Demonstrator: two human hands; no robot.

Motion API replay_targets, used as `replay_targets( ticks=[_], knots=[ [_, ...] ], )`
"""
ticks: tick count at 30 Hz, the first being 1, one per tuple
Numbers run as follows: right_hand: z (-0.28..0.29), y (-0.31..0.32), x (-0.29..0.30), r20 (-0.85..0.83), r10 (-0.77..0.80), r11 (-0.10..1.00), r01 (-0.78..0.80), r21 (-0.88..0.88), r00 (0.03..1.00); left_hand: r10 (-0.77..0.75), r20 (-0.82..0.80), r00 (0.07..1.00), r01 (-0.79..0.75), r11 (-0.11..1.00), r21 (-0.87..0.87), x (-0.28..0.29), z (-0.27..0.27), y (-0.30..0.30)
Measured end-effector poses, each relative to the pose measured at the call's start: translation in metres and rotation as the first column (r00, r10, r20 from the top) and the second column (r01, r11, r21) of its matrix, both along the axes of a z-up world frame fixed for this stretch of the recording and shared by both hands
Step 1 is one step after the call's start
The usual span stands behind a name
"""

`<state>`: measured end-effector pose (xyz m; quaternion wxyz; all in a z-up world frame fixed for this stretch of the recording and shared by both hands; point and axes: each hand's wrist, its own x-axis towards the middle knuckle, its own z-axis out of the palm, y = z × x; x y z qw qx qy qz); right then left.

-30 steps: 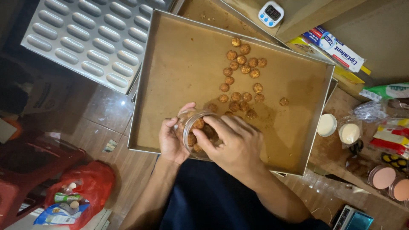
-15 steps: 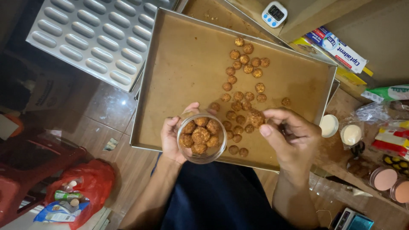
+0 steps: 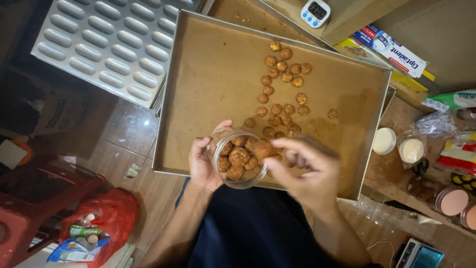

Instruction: Packaging cookies from a large baking tray into a plastic container.

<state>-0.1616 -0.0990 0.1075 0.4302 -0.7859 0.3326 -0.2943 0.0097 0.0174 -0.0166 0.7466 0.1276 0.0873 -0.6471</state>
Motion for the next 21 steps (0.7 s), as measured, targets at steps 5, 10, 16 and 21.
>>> replay_targets(
  ticks=[5,10,16,21],
  knots=[
    [0.03,0.022,0.04,-0.175,0.018,0.962,-0.065,-0.264,0.984,-0.007,-0.014,1.0,0.007,0.999,0.038,-0.002,0.0,0.001],
    [0.032,0.027,0.051,-0.24,-0.022,0.903,-0.083,-0.423,0.971,-0.003,-0.042,0.999,0.005,0.999,0.047,-0.003,0.0,0.002],
    [0.031,0.027,0.051,-0.326,-0.061,0.898,-0.091,-0.43,0.943,-0.021,-0.033,0.999,0.022,0.999,0.044,-0.003,0.001,0.001],
    [0.03,0.028,0.052,-0.331,-0.104,0.89,-0.061,-0.452,0.938,-0.032,-0.053,0.998,0.033,0.999,0.015,-0.004,-0.004,0.0]
  ],
)
